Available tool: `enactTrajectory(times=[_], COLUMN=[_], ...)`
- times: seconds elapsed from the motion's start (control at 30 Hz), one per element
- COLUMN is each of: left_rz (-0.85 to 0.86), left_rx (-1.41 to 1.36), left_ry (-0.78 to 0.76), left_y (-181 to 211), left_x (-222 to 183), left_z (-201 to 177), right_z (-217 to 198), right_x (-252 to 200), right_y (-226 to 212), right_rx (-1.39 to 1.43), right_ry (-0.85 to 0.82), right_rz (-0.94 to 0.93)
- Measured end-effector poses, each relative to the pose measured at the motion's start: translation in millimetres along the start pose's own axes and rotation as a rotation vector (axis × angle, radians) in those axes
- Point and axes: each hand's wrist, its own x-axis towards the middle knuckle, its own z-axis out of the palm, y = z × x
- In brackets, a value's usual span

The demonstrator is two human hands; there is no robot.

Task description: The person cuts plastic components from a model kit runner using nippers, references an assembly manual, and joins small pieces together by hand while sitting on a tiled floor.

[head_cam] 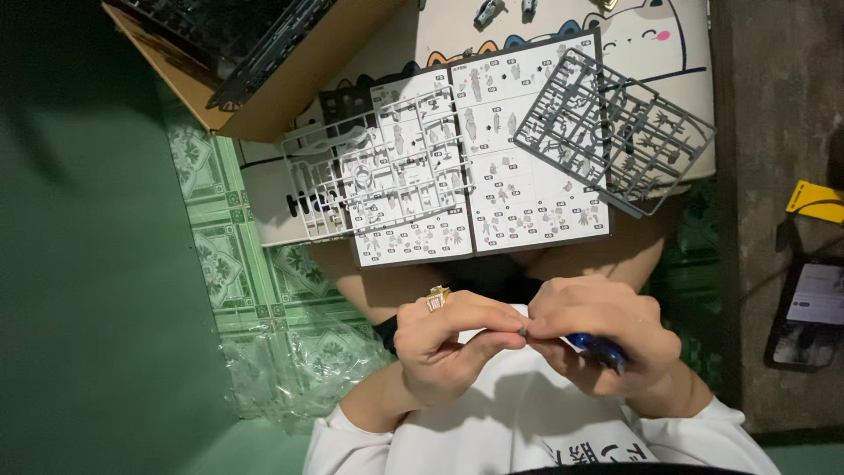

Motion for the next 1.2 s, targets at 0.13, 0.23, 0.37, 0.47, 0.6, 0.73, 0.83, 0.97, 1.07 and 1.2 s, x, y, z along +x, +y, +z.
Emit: enactTrajectory(times=[0.13, 0.23, 0.37, 0.47, 0.6, 0.73, 0.83, 0.97, 1.07, 1.2], left_rz=[0.024, 0.033, 0.001, -0.005, -0.023, -0.130, -0.143, -0.118, -0.112, -0.081], left_rx=[-0.025, -0.071, -0.059, -0.056, -0.131, -0.204, -0.200, -0.196, -0.155, -0.099], left_ry=[-0.013, -0.016, -0.031, -0.048, -0.057, -0.110, -0.121, -0.114, -0.124, -0.137], left_y=[4.8, 5.6, 5.5, 3.5, 2.8, 4.7, 6.9, 9.6, 11.4, 14.4], left_x=[4.5, 4.5, 1.6, 0.8, 4.1, 5.6, 8.5, 11.2, 11.0, 12.0], left_z=[1.7, 3.2, 1.9, 1.6, 0.8, -2.3, -2.4, -1.0, -0.2, -1.3], right_z=[-0.7, 0.3, 0.6, 1.2, 0.4, -1.5, 0.4, -0.7, -1.4, -1.2], right_x=[-1.1, 0.0, -0.7, 0.4, 2.2, 0.3, -1.6, 4.4, 3.3, -1.0], right_y=[2.9, 0.8, 2.3, 2.4, 0.5, 1.1, 5.4, 2.5, 2.6, 8.9], right_rx=[-0.007, -0.012, -0.014, -0.001, -0.010, 0.067, 0.088, 0.116, 0.113, 0.143], right_ry=[0.008, 0.027, 0.043, 0.055, 0.043, 0.024, 0.041, 0.014, 0.004, 0.001], right_rz=[-0.044, -0.046, -0.030, -0.031, -0.030, 0.003, -0.023, -0.026, -0.014, -0.058])
